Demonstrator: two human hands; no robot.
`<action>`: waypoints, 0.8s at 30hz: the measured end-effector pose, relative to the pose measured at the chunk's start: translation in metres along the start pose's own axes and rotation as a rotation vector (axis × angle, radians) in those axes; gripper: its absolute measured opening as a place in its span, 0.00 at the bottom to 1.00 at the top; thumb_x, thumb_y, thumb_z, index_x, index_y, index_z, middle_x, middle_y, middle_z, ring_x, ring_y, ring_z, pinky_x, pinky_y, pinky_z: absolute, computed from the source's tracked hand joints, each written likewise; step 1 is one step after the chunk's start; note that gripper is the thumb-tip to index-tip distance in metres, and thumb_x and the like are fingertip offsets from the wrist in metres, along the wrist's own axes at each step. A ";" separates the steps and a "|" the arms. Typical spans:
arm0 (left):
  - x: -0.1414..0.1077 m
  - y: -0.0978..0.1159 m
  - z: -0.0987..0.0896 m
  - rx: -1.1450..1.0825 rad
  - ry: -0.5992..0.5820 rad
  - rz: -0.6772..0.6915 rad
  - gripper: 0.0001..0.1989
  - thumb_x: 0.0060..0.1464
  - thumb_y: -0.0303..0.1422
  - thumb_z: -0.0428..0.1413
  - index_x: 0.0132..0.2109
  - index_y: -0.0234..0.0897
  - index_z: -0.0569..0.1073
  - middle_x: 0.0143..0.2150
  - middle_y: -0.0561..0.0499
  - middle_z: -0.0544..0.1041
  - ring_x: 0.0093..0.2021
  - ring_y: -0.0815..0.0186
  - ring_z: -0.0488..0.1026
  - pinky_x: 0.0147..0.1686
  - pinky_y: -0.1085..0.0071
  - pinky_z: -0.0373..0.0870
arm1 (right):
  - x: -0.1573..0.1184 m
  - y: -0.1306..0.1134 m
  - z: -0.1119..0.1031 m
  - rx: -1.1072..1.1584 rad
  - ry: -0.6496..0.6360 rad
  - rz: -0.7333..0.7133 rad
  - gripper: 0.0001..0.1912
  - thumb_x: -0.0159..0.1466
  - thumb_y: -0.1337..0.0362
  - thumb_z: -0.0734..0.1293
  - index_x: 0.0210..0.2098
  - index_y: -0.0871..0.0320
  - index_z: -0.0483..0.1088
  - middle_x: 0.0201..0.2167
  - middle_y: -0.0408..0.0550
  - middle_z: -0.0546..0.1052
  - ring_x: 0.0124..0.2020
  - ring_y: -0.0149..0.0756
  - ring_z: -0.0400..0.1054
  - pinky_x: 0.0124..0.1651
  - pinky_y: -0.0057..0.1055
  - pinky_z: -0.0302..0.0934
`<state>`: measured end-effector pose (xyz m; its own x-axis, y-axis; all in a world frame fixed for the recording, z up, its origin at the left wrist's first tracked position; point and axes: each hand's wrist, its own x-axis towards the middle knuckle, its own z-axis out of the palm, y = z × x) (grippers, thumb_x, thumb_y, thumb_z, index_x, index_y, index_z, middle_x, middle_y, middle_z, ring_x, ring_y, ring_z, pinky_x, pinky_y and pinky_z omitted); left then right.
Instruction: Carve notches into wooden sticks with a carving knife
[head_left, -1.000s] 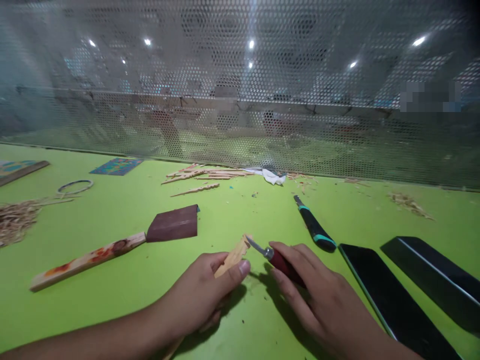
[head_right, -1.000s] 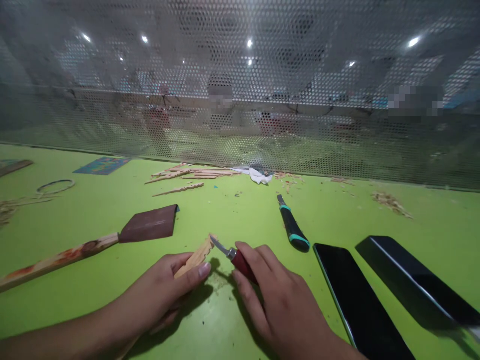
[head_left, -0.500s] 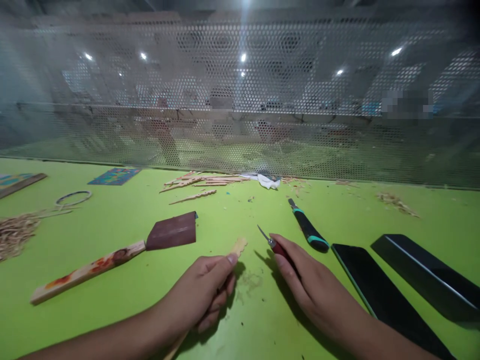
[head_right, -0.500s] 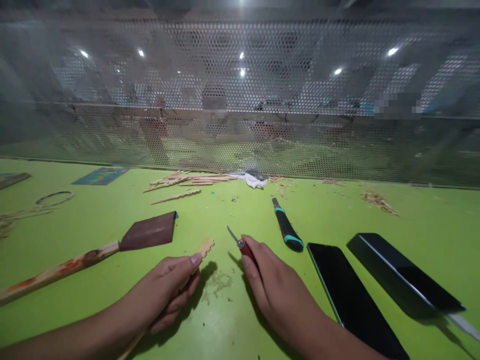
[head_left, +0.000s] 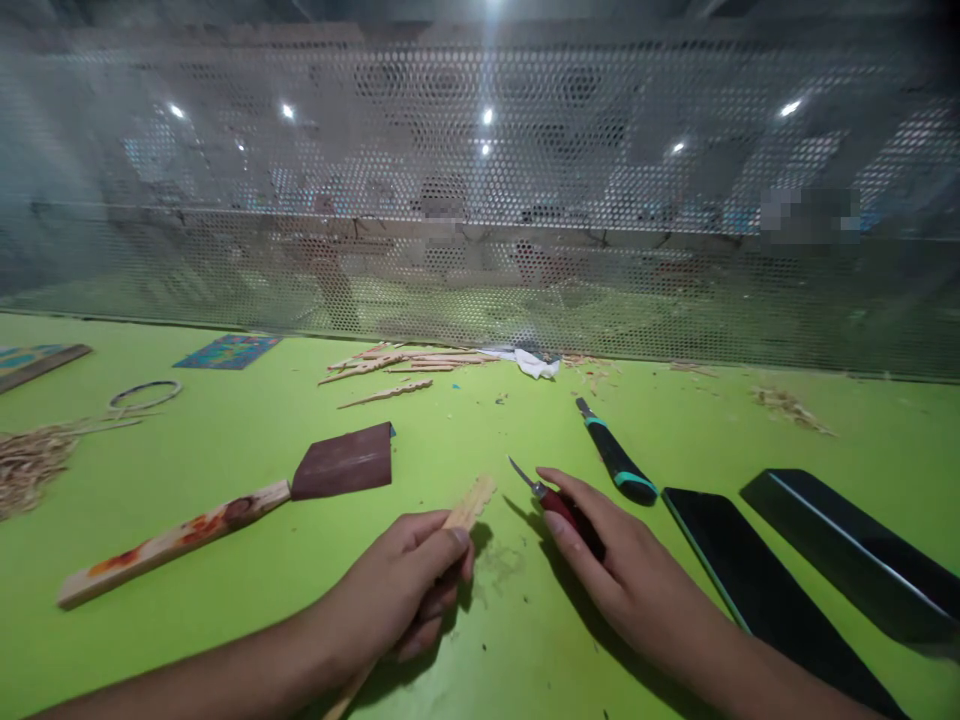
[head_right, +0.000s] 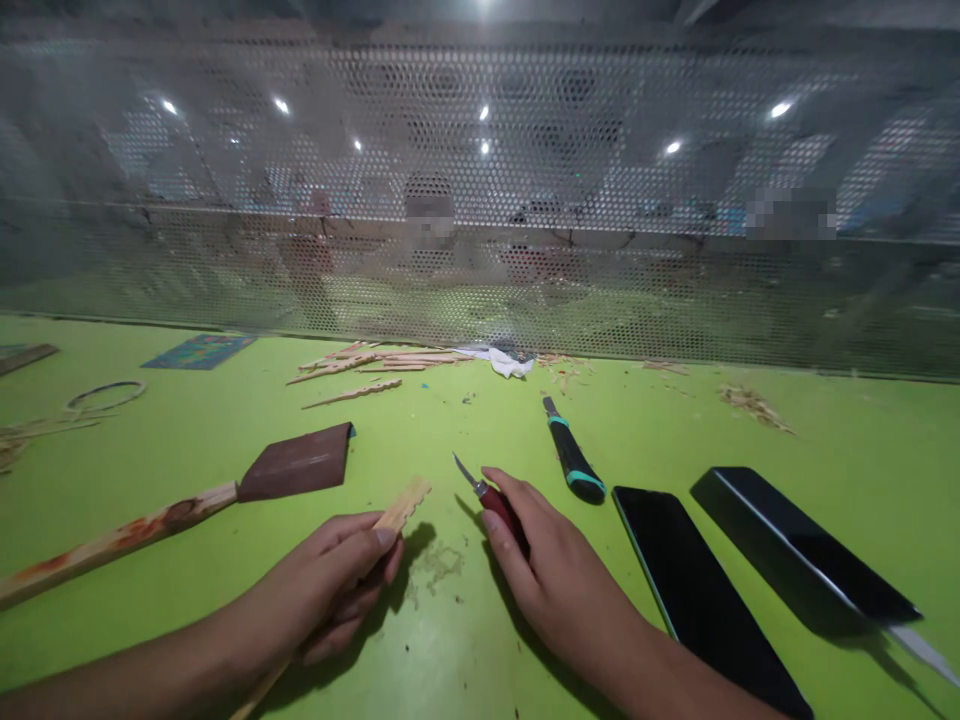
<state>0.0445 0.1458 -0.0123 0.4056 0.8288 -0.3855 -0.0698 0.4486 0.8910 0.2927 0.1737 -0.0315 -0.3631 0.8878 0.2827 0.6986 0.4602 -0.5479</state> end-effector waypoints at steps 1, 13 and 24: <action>0.000 0.000 0.000 -0.003 -0.001 0.001 0.15 0.64 0.44 0.56 0.33 0.40 0.66 0.18 0.65 0.56 0.13 0.79 0.45 0.10 0.83 0.46 | -0.001 -0.001 0.000 -0.004 -0.013 0.000 0.24 0.76 0.53 0.57 0.64 0.61 0.67 0.59 0.62 0.78 0.58 0.50 0.75 0.58 0.53 0.70; 0.002 -0.004 0.000 0.038 -0.007 0.024 0.14 0.67 0.43 0.52 0.36 0.38 0.69 0.19 0.64 0.59 0.12 0.79 0.48 0.10 0.83 0.47 | 0.028 0.035 -0.039 -0.324 0.069 0.090 0.23 0.75 0.51 0.57 0.53 0.56 0.77 0.52 0.59 0.81 0.55 0.54 0.75 0.56 0.53 0.69; 0.005 -0.006 -0.002 0.096 -0.014 0.064 0.16 0.70 0.46 0.50 0.51 0.39 0.70 0.23 0.64 0.62 0.12 0.79 0.50 0.10 0.83 0.47 | 0.046 0.072 -0.045 -0.262 0.034 0.277 0.26 0.68 0.59 0.65 0.63 0.61 0.72 0.50 0.64 0.83 0.44 0.54 0.79 0.47 0.49 0.70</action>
<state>0.0448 0.1476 -0.0203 0.4162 0.8495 -0.3241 -0.0089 0.3603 0.9328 0.3537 0.2480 -0.0223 -0.1208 0.9761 0.1805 0.9029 0.1836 -0.3887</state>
